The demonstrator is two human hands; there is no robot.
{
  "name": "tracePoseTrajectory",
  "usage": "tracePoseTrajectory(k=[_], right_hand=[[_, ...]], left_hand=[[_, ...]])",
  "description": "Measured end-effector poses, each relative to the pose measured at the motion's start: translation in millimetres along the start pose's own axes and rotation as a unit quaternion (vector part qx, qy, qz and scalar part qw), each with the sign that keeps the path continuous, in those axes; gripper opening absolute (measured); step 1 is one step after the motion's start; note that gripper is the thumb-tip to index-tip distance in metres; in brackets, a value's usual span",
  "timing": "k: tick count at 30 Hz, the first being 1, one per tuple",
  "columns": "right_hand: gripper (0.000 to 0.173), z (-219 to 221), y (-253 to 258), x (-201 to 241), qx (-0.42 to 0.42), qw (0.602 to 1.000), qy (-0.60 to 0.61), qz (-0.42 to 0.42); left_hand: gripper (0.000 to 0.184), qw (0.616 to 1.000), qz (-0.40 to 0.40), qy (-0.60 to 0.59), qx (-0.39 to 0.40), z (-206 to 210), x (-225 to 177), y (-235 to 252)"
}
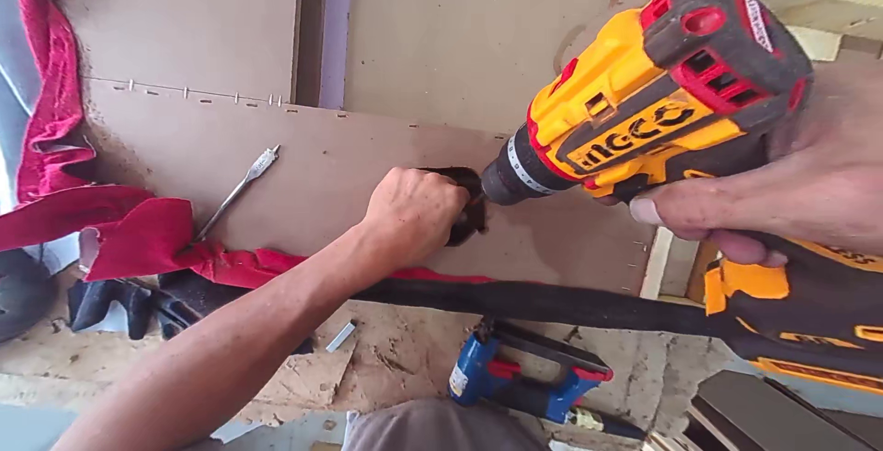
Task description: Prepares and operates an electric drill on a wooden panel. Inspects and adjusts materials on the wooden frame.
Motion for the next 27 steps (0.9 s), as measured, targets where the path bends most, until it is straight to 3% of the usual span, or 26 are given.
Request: tracePoseTrajectory(k=[3, 6, 13, 17, 22, 27], right_hand=[[0.005, 1.1, 4.6, -2.3, 0.04, 0.999, 0.006, 0.014], [0.008, 0.1, 6.2, -8.5, 0.0, 0.999, 0.005, -0.035], [0.016, 2.7, 13.1, -25.0, 0.028, 0.999, -0.018, 0.019], [0.008, 3.6, 9.7, -24.5, 0.008, 1.0, -0.01, 0.01], [0.012, 0.8, 7.8, -24.8, -0.021, 0.999, -0.033, 0.019], [0.008, 12.7, 3.3, -7.1, 0.047, 0.997, -0.064, 0.003]], left_hand=[[0.02, 1.0, -0.016, 0.004, 0.002, 0.9, 1.2, -0.5], [0.016, 1.0, -0.022, 0.007, 0.001, 1.1, 1.8, -0.9], [0.016, 1.0, -0.017, -0.001, -0.002, 0.2, 0.8, -1.6], [0.017, 1.0, -0.013, 0.003, -0.007, -0.7, 0.1, -1.1], [0.017, 1.0, -0.001, 0.009, -0.017, -1.7, -0.5, -1.1], [0.017, 1.0, 0.004, 0.002, -0.017, -1.7, -1.7, -0.8]])
Point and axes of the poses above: each hand's wrist, its own y-axis towards the middle knuckle, its own z-axis out of the palm, x = y × z, the point moved 10 cm from there along y, towards the middle knuckle, and after that the axes turned 7 degrees about y, right-handed, at the moved point
